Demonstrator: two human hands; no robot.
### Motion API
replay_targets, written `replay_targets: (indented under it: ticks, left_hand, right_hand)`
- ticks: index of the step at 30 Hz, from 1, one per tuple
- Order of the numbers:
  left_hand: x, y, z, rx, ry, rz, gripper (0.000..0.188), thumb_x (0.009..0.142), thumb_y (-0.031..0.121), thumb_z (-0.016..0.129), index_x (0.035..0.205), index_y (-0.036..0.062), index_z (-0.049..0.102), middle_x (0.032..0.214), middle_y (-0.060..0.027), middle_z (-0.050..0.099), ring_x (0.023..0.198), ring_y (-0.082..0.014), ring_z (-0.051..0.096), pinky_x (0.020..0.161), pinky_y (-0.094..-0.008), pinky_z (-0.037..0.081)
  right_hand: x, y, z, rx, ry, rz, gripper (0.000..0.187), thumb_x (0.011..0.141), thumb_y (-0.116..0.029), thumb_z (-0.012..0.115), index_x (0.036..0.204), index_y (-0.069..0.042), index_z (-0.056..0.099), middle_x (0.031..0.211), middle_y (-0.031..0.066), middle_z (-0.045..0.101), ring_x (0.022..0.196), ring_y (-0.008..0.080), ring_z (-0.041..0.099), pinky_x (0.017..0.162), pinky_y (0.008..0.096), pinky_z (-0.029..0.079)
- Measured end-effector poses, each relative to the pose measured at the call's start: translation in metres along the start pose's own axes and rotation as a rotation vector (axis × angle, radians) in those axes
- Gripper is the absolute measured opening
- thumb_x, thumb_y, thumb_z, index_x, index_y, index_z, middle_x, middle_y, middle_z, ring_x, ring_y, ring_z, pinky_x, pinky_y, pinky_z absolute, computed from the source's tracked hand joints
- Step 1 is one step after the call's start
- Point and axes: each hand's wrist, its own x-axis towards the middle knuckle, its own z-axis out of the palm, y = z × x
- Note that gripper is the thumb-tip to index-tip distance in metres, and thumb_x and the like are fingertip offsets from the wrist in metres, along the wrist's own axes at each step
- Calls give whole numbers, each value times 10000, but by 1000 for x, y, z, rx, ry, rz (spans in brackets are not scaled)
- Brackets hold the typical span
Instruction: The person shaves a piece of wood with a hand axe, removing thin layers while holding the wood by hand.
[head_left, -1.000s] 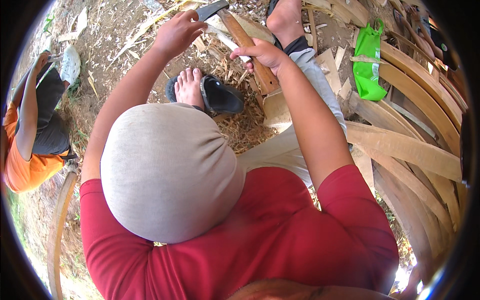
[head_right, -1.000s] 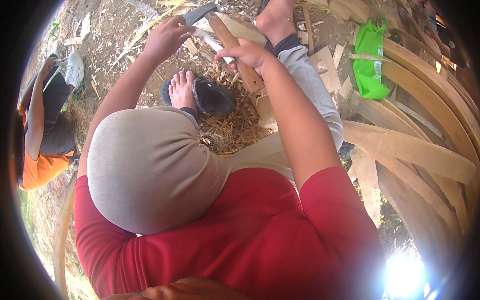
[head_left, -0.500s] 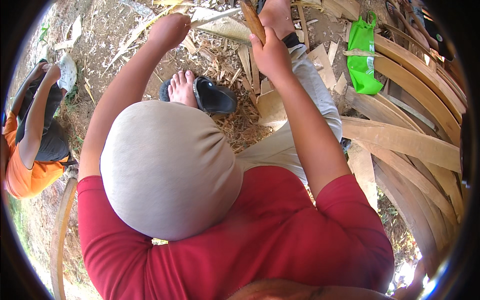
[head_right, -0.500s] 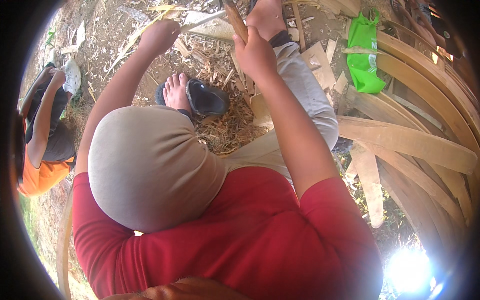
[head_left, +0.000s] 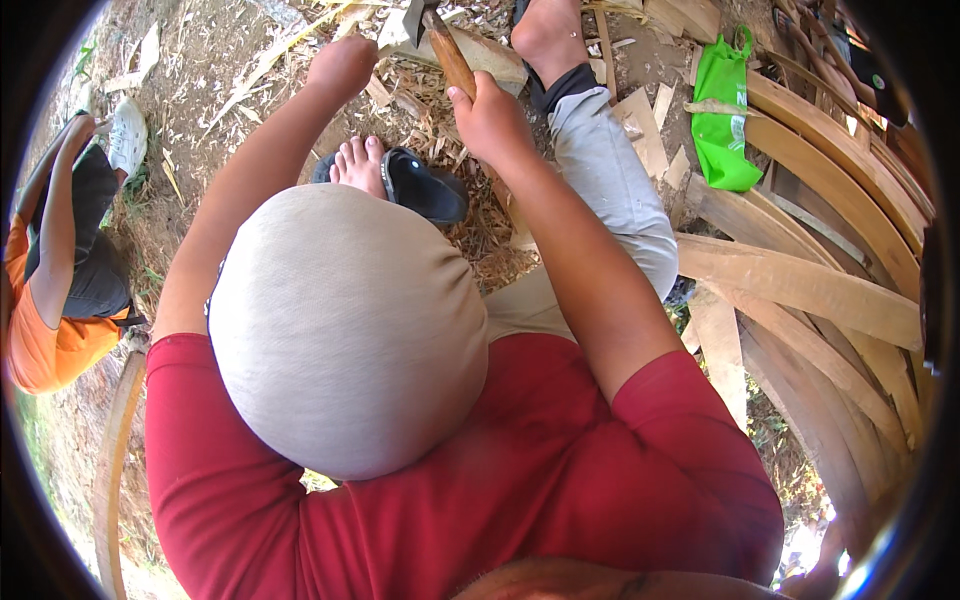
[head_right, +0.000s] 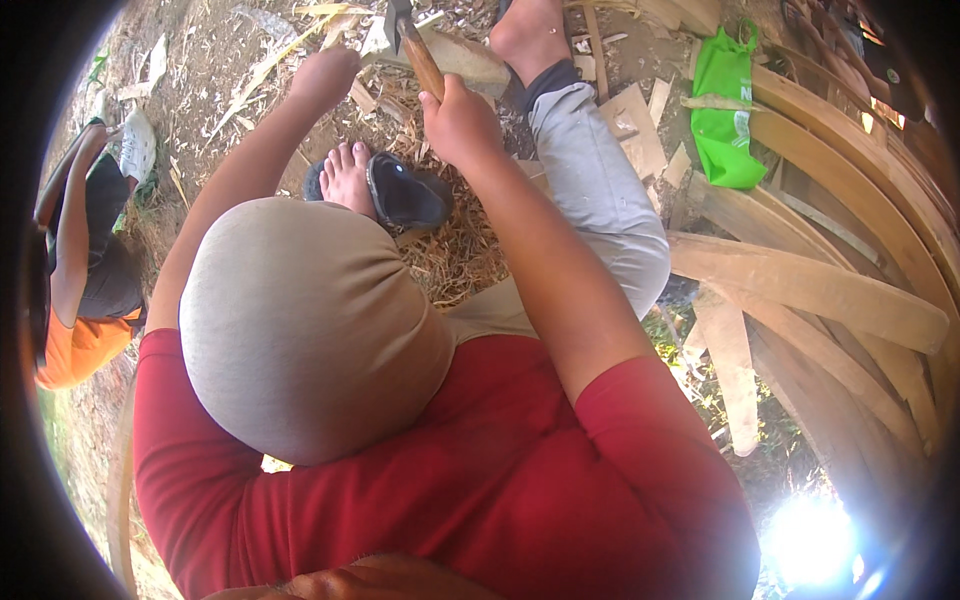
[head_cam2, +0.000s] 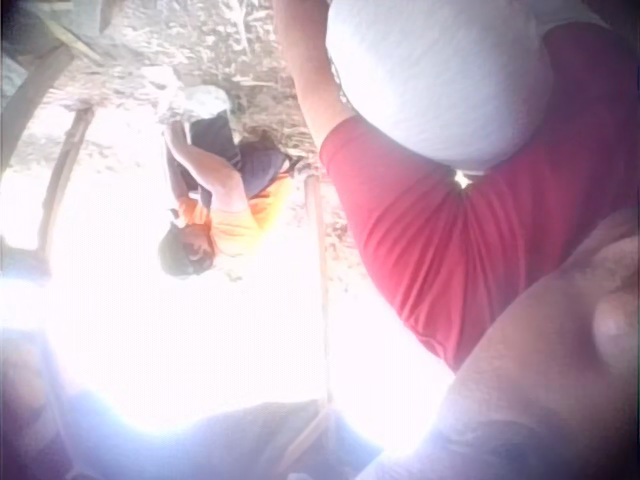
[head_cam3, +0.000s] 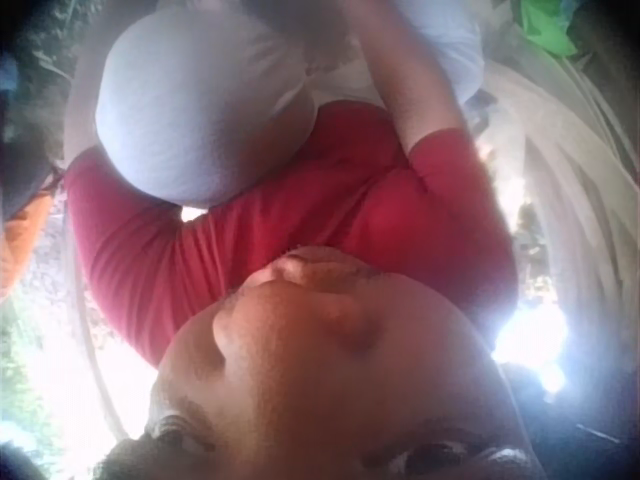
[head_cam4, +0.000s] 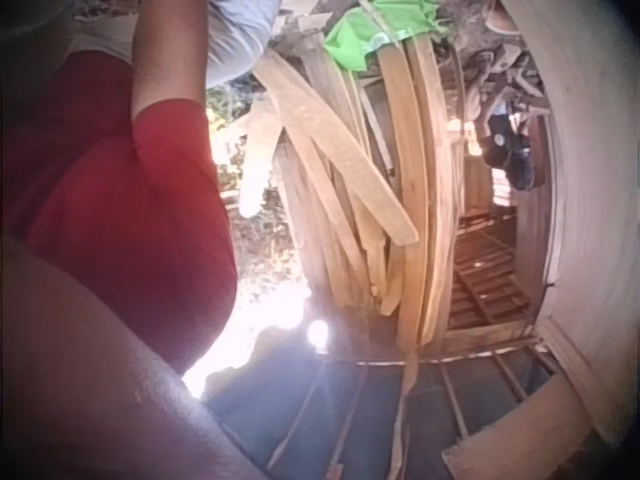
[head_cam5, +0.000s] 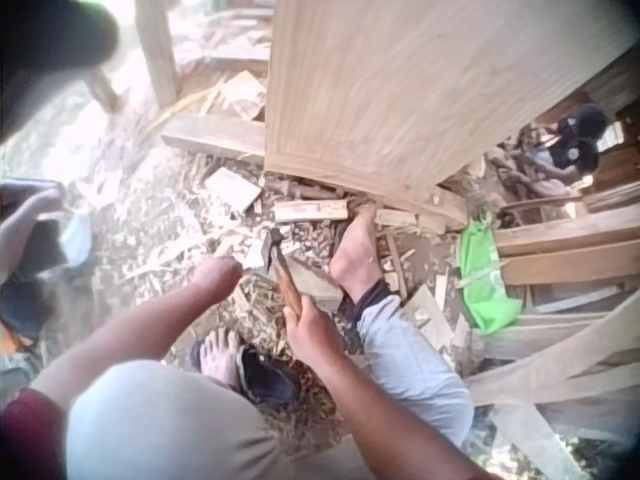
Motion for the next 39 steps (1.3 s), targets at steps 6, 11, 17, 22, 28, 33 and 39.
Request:
replay_targets:
  ticks: [6,11,17,22,28,33,39]
  left_hand:
    - [19,19,-17,-71,37,-12,175,962,127,610,984,45,763,1039,-181,745,996,-383,743,859,-504,606]
    - [26,10,-12,12,-6,24,187,971,124,597,994,50,767,1061,-179,749,1021,-375,743,874,-484,613]
    - [26,15,-14,-66,-27,-30,194,984,151,597,1007,49,761,1054,-174,748,1026,-378,738,884,-490,605]
    - [24,11,-4,-133,19,-73,219,999,196,590,996,57,760,1040,-172,745,1020,-387,733,885,-497,597]
    - [25,18,-14,-112,-40,-87,153,939,102,634,1003,43,760,1032,-182,757,999,-380,747,876,-492,610]
    - [24,19,-16,-103,-30,-84,153,918,53,624,970,34,767,1031,-192,758,999,-378,749,872,-482,614]
    - [20,17,-8,-65,23,-65,195,980,153,623,1002,34,775,1062,-205,752,1011,-386,747,892,-496,603]
  right_hand:
    - [4,2,-7,-47,67,-56,408,1056,-376,587,1196,6,562,970,300,723,961,513,702,847,592,543]
    - [16,-7,-18,-116,-6,-56,407,1058,-365,578,1216,9,549,1008,297,725,984,500,706,857,590,548]
    - [11,-15,-10,-202,-25,-38,394,1066,-361,564,1216,3,542,1020,277,734,992,474,720,864,587,554]
    - [17,-27,-13,-231,-21,-46,383,1063,-358,571,1209,-6,539,1044,254,742,1013,447,731,875,568,565]
    - [16,-20,-11,-290,-49,-36,385,1062,-363,572,1197,-3,547,1007,250,744,982,446,737,859,565,569]
    - [13,-31,-23,-228,27,-47,393,1065,-363,570,1223,-4,547,1012,247,746,989,448,735,869,564,568]
    - [22,-26,-21,-286,-53,-71,389,1070,-352,560,1242,-4,538,1036,259,738,1005,451,729,887,560,565]
